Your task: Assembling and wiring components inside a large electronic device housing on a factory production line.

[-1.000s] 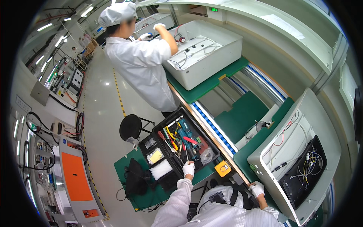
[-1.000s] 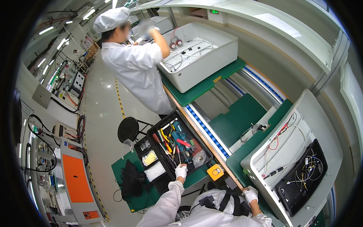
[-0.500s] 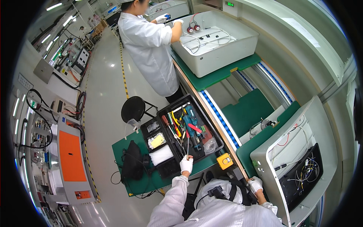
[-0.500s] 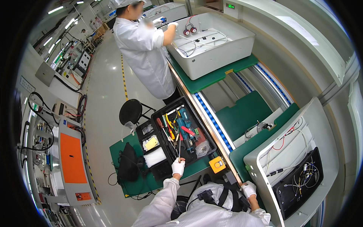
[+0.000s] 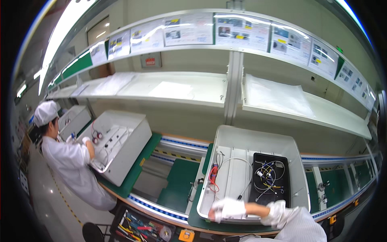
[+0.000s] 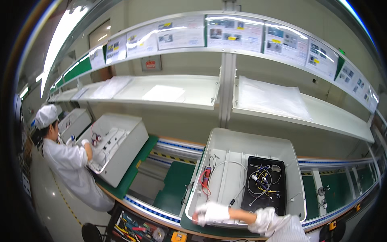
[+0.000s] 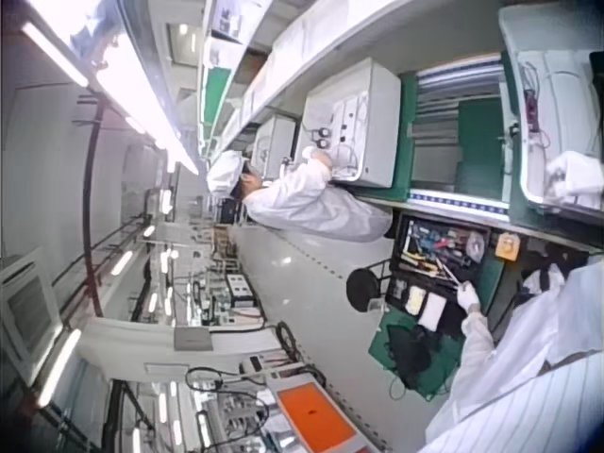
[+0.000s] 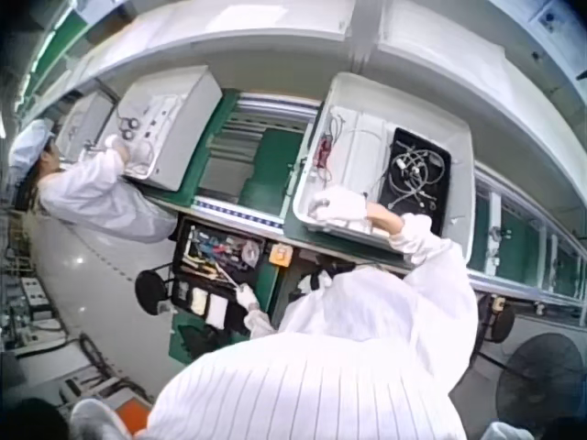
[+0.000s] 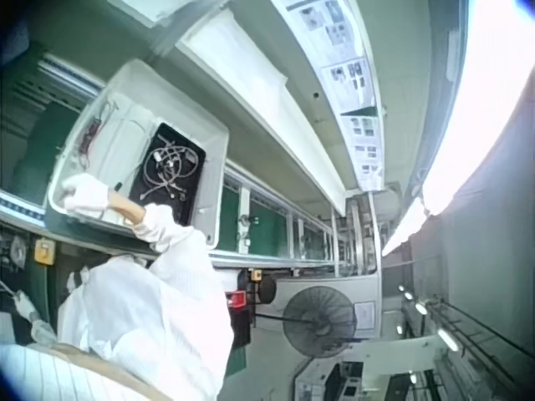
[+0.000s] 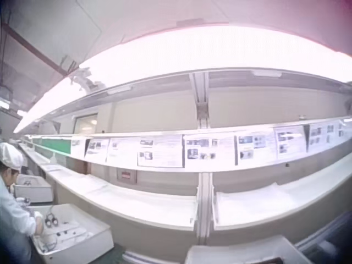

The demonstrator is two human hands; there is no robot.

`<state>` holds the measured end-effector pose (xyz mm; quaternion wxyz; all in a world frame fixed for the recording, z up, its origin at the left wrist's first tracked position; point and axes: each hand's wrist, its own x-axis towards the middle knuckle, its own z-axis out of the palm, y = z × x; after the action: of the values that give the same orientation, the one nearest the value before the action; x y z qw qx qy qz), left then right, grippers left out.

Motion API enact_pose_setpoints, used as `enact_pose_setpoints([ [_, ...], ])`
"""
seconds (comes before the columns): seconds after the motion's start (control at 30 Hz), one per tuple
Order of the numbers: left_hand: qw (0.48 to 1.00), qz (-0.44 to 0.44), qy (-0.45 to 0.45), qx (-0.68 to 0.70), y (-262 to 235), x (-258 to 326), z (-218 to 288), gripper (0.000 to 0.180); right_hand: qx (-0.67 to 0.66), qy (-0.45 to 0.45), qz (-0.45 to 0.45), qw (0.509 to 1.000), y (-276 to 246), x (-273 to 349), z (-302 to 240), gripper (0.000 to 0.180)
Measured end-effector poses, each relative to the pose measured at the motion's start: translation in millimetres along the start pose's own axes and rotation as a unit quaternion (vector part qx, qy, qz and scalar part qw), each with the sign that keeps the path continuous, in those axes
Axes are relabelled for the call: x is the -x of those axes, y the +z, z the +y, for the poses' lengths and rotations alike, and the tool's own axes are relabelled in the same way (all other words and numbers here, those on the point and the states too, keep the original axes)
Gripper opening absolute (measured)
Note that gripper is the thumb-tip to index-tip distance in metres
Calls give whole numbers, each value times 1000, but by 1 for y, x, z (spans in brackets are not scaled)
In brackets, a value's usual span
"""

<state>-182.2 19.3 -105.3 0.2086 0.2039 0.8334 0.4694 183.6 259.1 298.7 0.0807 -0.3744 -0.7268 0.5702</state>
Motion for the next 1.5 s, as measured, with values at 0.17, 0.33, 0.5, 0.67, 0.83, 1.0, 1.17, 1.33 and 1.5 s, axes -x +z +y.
enact_pose_setpoints([
  [0.17,987,-35,-60,146,7,0,-14,10,-267,-211,311,888,-188,-31,86,27],
  [0.33,990,-36,-120,-70,-19,73,32,20,-572,-298,296,704,-284,-50,69,34],
  [0.5,966,27,-229,113,-18,114,1,15,-686,-457,142,549,-307,-88,76,31],
  [0.67,999,25,41,-14,-25,107,-28,9,-717,-535,32,445,-308,-106,73,35],
  [0.83,994,72,-79,33,-43,112,-11,6,-733,-558,48,387,-299,-106,54,40],
  [1.0,996,56,-45,-47,-61,121,18,11,-719,-586,-65,369,-300,-117,80,43],
  [1.17,993,45,-98,-40,-63,144,19,10,-677,-545,110,481,-300,-125,89,38],
  [1.33,992,8,-122,-1,-33,128,10,10,-646,-448,252,564,-308,-108,99,28],
  [1.5,984,-60,-153,68,0,117,60,9,-608,-253,249,710,-241,-62,59,17],
])
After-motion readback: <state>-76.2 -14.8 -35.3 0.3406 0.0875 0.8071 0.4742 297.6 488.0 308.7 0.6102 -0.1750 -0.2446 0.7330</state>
